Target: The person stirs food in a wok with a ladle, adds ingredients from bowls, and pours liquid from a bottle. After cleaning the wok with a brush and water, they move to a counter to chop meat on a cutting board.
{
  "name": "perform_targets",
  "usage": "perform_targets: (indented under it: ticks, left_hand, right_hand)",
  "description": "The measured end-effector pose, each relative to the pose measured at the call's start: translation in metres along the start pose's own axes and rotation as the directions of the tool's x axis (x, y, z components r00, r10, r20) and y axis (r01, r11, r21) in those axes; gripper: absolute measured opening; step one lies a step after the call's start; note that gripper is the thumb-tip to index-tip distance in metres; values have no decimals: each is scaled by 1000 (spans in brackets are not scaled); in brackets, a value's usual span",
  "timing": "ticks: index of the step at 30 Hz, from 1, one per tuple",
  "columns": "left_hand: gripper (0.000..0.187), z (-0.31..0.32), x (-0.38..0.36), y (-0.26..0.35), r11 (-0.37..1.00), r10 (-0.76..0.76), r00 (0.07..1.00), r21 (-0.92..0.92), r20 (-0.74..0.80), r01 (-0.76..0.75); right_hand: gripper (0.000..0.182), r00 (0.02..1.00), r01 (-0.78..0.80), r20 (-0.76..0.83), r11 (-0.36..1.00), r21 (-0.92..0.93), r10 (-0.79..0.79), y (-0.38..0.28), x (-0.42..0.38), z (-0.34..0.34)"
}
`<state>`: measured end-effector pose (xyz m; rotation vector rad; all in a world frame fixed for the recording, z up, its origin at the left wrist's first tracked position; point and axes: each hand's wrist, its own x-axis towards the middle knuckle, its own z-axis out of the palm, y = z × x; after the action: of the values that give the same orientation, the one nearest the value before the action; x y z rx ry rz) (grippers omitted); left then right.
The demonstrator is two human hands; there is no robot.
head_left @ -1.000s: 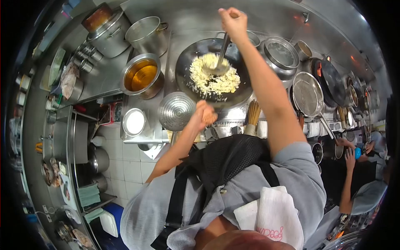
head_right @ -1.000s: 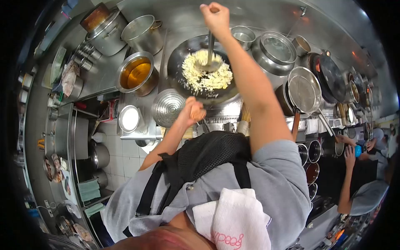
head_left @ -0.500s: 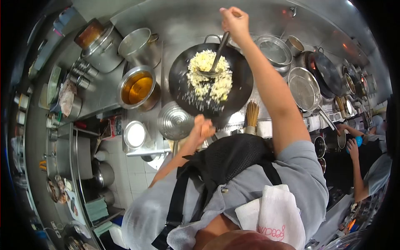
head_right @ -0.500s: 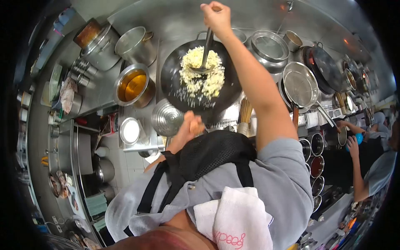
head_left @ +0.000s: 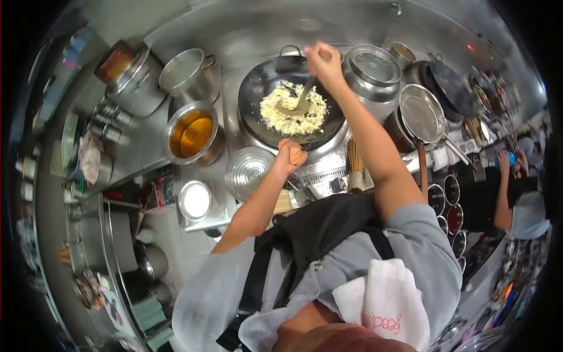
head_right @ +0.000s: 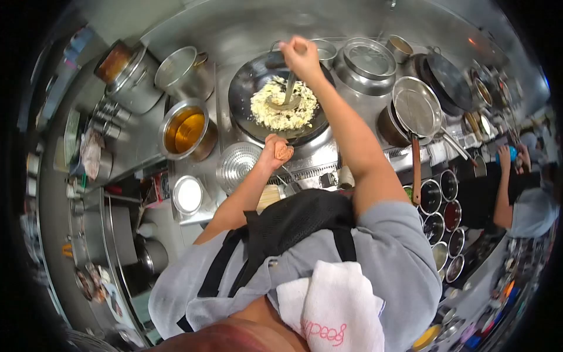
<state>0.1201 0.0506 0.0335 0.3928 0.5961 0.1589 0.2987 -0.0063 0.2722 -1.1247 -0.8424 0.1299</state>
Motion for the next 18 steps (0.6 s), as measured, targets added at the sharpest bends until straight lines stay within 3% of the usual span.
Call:
perform_targets:
  ticks: [2,5,6,7,8,9,10,11,12,13,14,15,17,18]
  left_hand:
    - [24,-5,5,1,998,-37,996,47,84,33]
    - [21,-3,2,3,995,-61,995,86,83,54]
    - [18,-10,8,2,998,-38,990,57,137,31]
    - [18,-14,9,3,996,-61,987,69,148,51]
    - [18,-17,9,5,997,-64,991,47,121,59]
    - [18,-20,8,6,998,-63,994,24,91,62]
    - [14,-24,7,3,999,-24,996,47,81,20]
    - [14,-31,1,4,998,-30,996,62,85,25]
    - [10,-38,-7,5,994,12,986,105,167,-30]
    - [6,-44,-15,6,986,51,967,144,250,-89]
    - [6,-48,-26,5,986,47,983,149,180,-75]
    - [7,-52,-41,6,985,43,994,159,104,-59]
    - [8,-75,-56,13,979,63,990,183,128,-86]
    - [8,-70,-71,20,971,16,995,234,93,-38]
  right_hand:
    - [31,1000,18,-14,997,-72,-19,-2,-48,-7]
    - [20,999,35,42,957,-287,-24,-10,-151,-21]
    - [8,989,-24,139,986,-168,48,-9,-193,-27]
    - [21,989,39,146,892,-450,31,1,-239,-35]
    - [39,977,21,168,720,-693,133,-18,-275,-39]
    - [58,961,-47,136,629,-776,240,-10,-317,-50]
    - [62,947,-166,29,565,-808,320,-1,-361,-62]
    - [64,815,-419,-75,495,-761,575,-2,-398,-80]
    - [64,812,-389,-48,479,-787,581,13,-445,-108]
    - [55,502,-580,-170,185,-794,848,51,-493,-145]
    - [55,511,-589,-174,196,-784,842,101,-560,-186]
    - [44,257,-454,-56,70,-888,965,131,-606,-213]
    - [36,220,-566,-113,32,-824,969,96,-604,-223]
    - [36,155,-708,-157,-1,-706,975,101,-599,-231]
